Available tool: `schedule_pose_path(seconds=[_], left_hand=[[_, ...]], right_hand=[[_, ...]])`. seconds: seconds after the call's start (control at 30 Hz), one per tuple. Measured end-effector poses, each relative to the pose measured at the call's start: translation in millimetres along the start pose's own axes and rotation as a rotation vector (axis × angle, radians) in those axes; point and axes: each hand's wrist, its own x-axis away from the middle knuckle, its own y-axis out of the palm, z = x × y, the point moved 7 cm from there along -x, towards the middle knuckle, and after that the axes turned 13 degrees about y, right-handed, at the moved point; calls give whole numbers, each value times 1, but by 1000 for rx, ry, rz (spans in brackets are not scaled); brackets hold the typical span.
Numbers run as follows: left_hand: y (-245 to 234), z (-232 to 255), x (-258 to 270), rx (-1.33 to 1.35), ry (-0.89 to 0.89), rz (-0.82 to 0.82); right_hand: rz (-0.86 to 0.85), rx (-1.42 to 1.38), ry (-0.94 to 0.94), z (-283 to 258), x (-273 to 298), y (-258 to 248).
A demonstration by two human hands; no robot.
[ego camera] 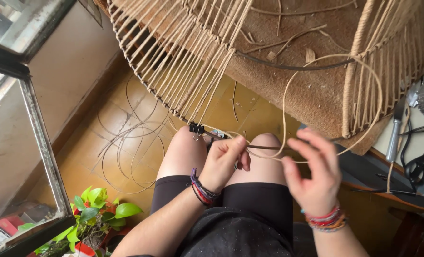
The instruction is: Weaving and securing wicker strips to create a lampshade using a glue gun and pliers.
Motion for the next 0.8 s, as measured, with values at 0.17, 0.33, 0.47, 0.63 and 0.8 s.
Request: schedule_pose_path(seconds=[0.17,0.33,0.47,0.63,0.8], left_hand=[[2,90,0,-628,540,22],[-7,105,10,-1044,1009,46],[6,66,-1,-973,800,-452],[-30,46,-38,-933,145,-116],[-39,38,-83,-741,-84,-122]], right_hand=[[104,149,-39,33,-39,-23],[160,241,-107,47,-85,-35],[-23,332,-235,38,-124,-10],[-392,527,-89,80,-173,47],[-502,591,101,73,-213,65]])
